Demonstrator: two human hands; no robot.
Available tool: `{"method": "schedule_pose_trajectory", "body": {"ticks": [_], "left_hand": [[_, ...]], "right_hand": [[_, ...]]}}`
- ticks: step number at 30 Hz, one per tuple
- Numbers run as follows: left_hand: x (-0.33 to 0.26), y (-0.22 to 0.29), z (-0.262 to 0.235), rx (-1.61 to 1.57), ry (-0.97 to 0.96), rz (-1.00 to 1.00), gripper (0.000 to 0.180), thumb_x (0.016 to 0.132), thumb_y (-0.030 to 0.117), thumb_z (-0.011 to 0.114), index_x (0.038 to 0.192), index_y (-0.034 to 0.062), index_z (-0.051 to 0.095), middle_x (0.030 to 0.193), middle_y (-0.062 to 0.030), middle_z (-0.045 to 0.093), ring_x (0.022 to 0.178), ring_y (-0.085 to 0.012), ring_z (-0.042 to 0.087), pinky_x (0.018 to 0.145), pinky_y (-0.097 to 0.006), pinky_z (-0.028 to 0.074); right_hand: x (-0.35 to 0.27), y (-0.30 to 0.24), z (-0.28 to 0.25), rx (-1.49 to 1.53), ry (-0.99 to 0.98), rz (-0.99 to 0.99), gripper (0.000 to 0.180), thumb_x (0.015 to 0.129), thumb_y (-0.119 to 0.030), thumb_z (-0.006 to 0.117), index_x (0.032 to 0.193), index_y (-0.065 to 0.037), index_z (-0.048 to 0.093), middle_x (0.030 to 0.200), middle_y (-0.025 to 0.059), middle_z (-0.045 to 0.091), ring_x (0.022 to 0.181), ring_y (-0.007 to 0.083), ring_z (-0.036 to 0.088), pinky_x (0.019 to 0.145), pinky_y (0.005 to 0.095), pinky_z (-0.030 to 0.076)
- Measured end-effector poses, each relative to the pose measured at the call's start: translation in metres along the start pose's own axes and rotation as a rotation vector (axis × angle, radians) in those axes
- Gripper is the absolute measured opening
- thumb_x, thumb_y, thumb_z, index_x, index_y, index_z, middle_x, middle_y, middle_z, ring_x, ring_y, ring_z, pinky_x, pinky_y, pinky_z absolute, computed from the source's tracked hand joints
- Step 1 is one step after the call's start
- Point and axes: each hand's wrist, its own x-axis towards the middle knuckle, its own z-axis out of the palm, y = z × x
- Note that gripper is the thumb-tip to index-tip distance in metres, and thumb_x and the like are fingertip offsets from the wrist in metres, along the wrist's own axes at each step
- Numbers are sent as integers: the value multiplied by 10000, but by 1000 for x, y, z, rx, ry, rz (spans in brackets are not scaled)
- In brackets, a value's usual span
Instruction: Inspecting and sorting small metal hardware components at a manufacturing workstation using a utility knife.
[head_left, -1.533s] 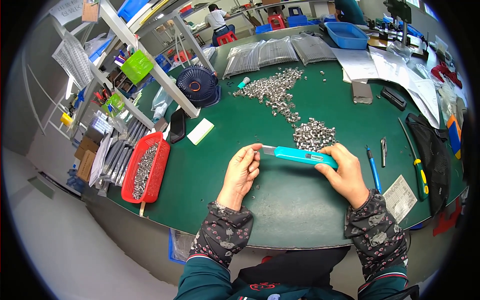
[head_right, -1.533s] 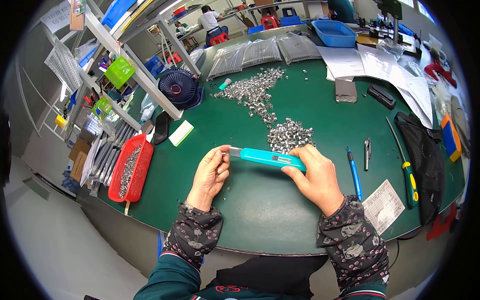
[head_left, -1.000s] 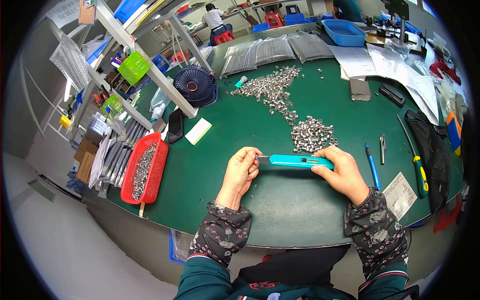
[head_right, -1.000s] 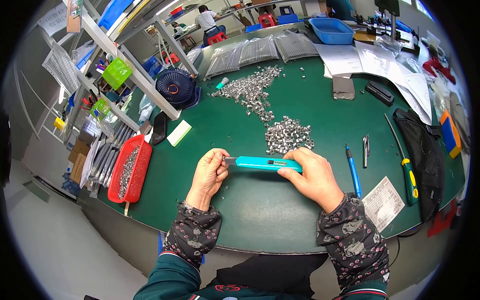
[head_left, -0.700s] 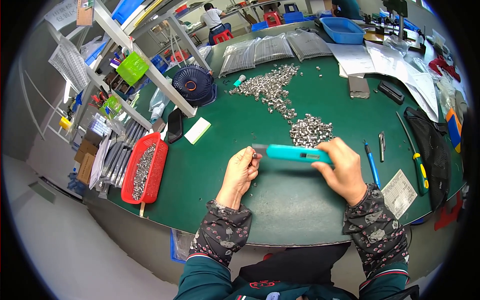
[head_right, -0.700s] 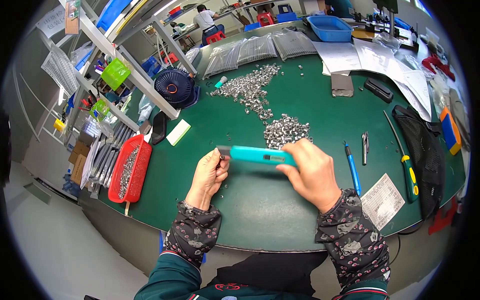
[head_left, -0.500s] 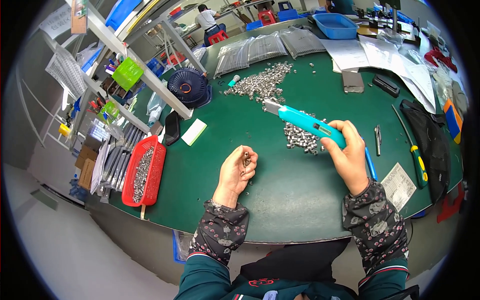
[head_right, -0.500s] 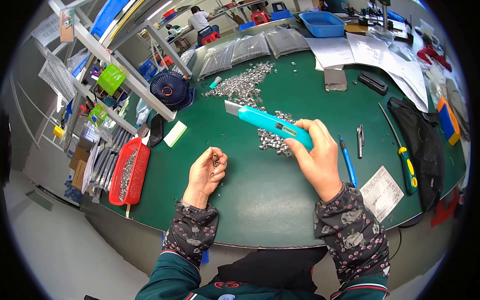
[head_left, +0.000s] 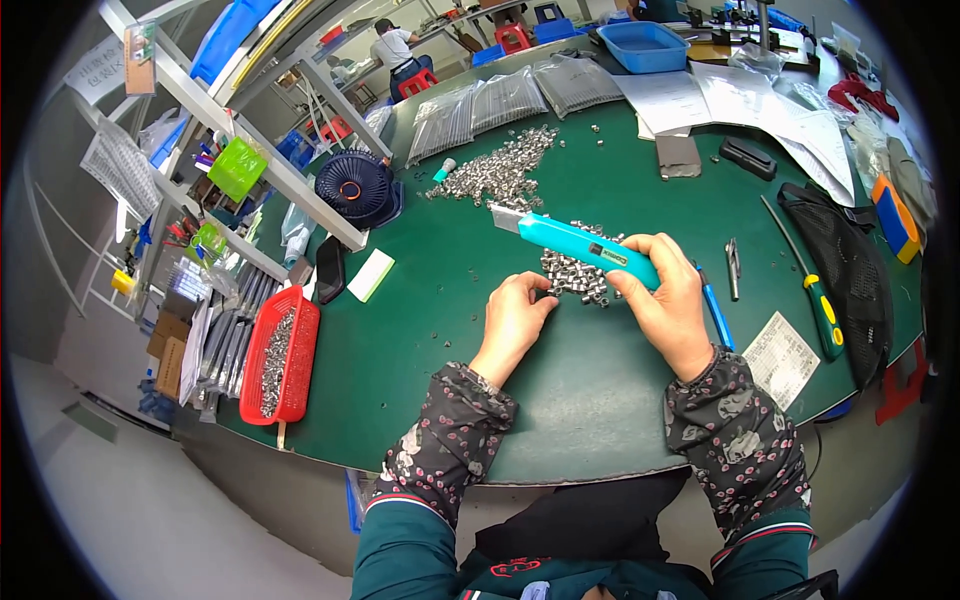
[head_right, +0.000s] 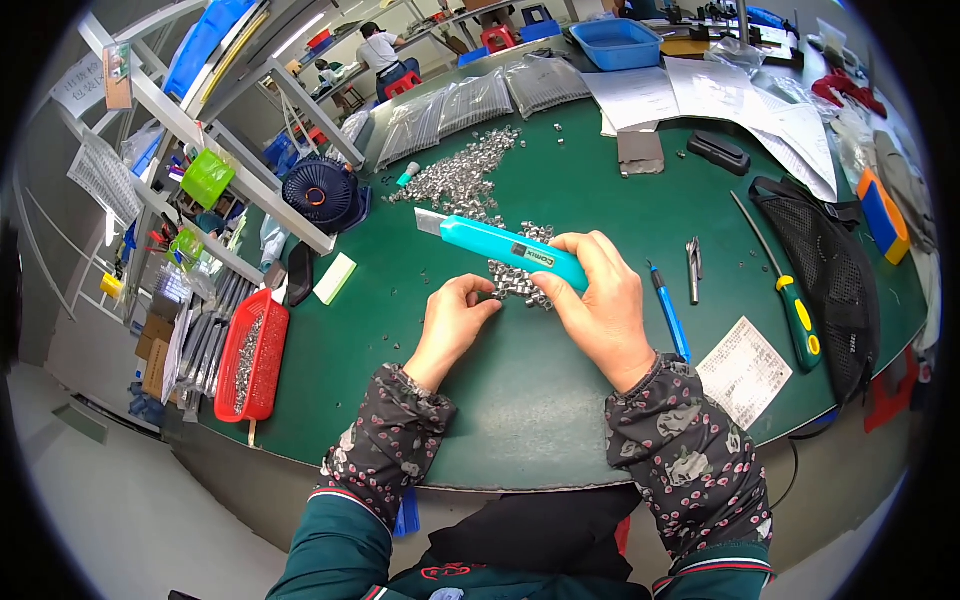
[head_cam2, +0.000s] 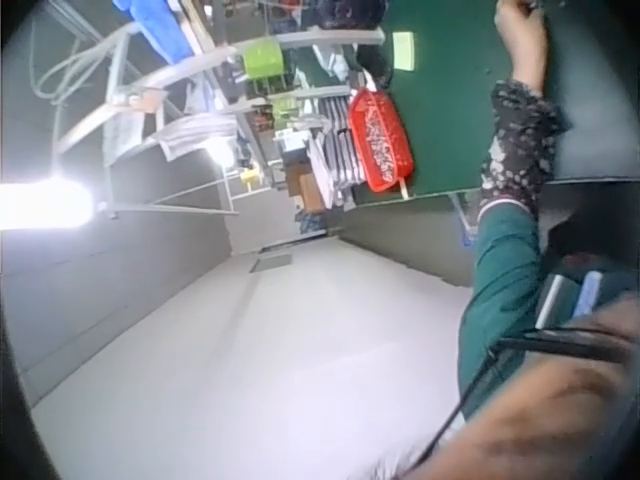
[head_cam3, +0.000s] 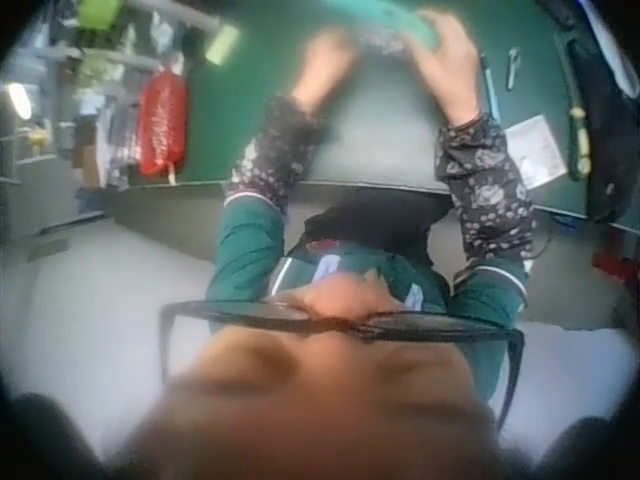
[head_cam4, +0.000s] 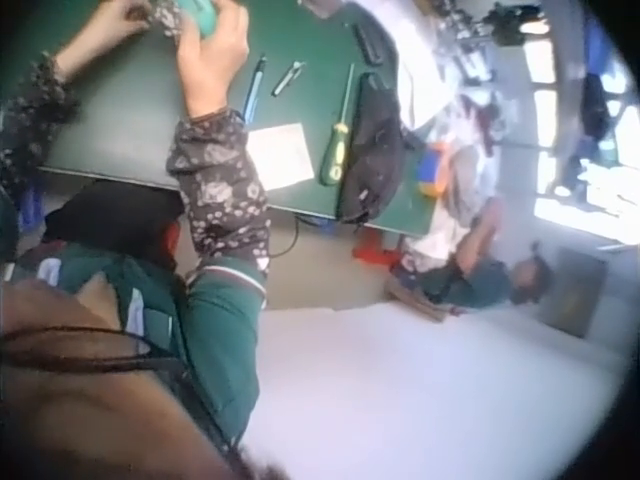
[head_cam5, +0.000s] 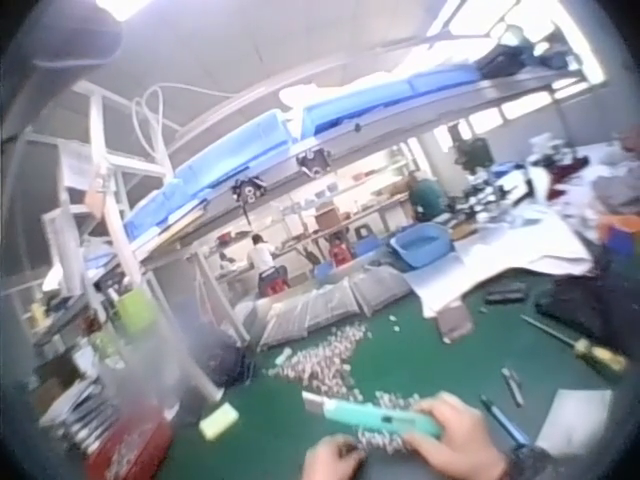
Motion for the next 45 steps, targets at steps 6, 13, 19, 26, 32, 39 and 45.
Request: {"method": "schedule_pose_trajectory", "body": {"ticks": [6, 13, 19, 26, 32, 39, 45], "left_hand": [[2, -2, 1, 14, 34, 95, 177, 709, 110, 652, 843, 12, 590, 669, -45, 501, 559, -126, 473, 511, -279, 402], [-22, -20, -41, -1463, -261, -256, 102, 836, 116, 548, 911, 63, 502, 815, -49, 537, 493, -32, 332, 353, -148, 214], [-37, -52, -50, -1641, -130, -231, 85, 829, 38, 476, 908, 44, 507, 824, -65, 526, 495, -53, 353, 354, -155, 242], [-32, -52, -50, -1574, -125, -246, 168, 867, 83, 478, 1004, 1, 529, 801, -41, 518, 497, -38, 341, 358, -147, 240], [-32, -55, -46, -1539, -135, -209, 148, 870, 87, 504, 988, 7, 544, 767, -14, 511, 488, -26, 329, 358, -141, 234], [-33, -56, -47, -1499, -144, -188, 136, 861, 100, 529, 968, 19, 555, 701, -5, 487, 468, -20, 309, 358, -142, 226], [-33, -55, -45, -1446, -119, -211, 144, 862, 158, 543, 896, 18, 555, 659, 7, 470, 454, -20, 299, 367, -146, 223]], "right_hand": [[1, -1, 0, -10, -12, 11, 262, 696, -127, 678, 898, -29, 544, 779, 93, 538, 685, 257, 548, 600, 320, 434], [-2, 2, 2, 6, -59, 4, 251, 696, -135, 672, 882, -22, 548, 780, 100, 544, 697, 265, 554, 613, 325, 435], [-6, 4, 5, 75, -282, 48, 248, 696, -145, 662, 871, -8, 553, 773, 111, 544, 698, 243, 554, 611, 314, 429], [-8, 9, 7, 83, -447, 93, 275, 696, -179, 664, 875, 10, 575, 784, 127, 565, 695, 250, 560, 608, 329, 429], [-5, 0, 2, 35, -553, 186, 270, 703, -143, 652, 902, 25, 583, 796, 125, 580, 734, 218, 566, 650, 305, 434], [-7, 4, 4, 43, -561, 193, 274, 708, -158, 652, 898, 28, 587, 799, 135, 589, 720, 225, 573, 649, 304, 439], [-8, 1, 3, -32, -531, 163, 277, 703, -177, 657, 890, 17, 594, 781, 135, 583, 701, 241, 574, 610, 320, 434]]}}
